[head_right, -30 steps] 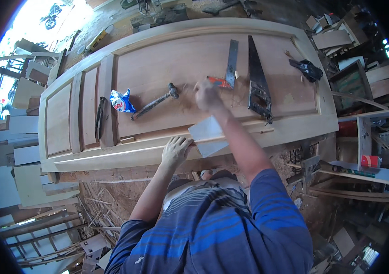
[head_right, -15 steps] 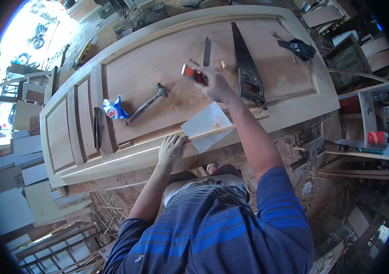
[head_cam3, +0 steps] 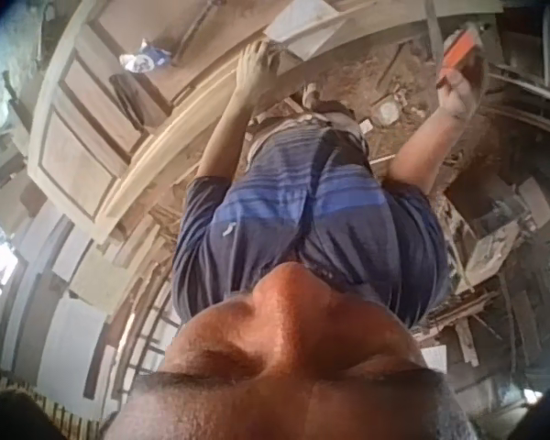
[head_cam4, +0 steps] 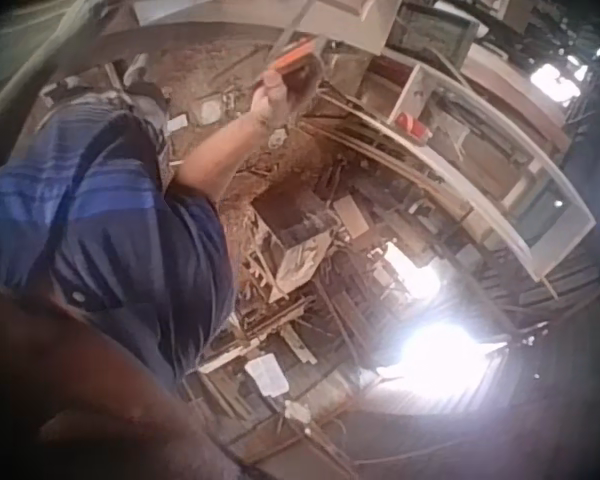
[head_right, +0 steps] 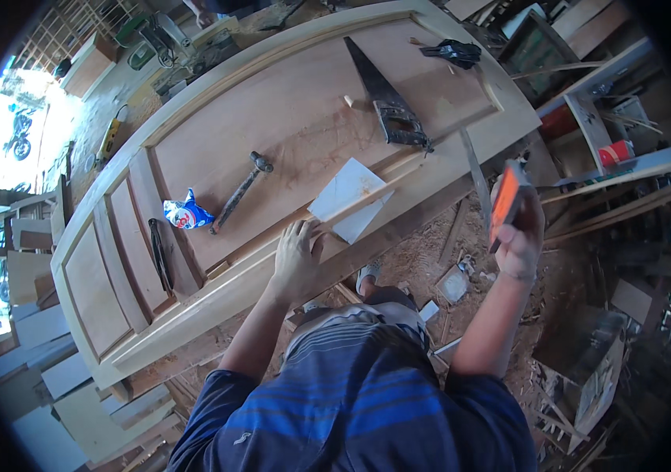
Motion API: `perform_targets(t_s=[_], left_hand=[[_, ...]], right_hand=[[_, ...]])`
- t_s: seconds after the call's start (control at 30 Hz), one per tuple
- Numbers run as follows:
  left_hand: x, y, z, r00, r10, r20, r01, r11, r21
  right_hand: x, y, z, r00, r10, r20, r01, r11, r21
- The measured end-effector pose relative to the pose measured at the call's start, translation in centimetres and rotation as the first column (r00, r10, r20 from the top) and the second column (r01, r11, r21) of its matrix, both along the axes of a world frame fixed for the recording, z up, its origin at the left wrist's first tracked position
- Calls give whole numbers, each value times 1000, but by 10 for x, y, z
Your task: The person aligns and marks wooden strips along a wooden door using a pencil and a square ruler. The person then retrieves additional wooden strips from a stack and marks them on the wooden door using the ruler and pencil.
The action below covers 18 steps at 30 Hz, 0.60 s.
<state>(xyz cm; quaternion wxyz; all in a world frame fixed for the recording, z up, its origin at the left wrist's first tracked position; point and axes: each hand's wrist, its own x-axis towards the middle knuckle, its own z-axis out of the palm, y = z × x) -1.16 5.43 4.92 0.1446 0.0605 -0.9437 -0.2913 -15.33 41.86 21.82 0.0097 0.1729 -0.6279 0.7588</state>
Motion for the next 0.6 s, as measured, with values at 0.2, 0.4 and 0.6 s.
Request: perform_targets(t_s=[0.2,0.4,0.6], left_hand=[[4,-31,-27,996,-67,63,64,997,50],[21,-33,-8,997,-80,14,80,997,-6],[24,-51,-25,993,-71,93,56,987,153]], right_hand=[[67,-15,23,988,103,112,-128,960,248],[102,-19,6,942,231,242,-273,949,155],[102,-16,7,786,355,507,-439,897,52]])
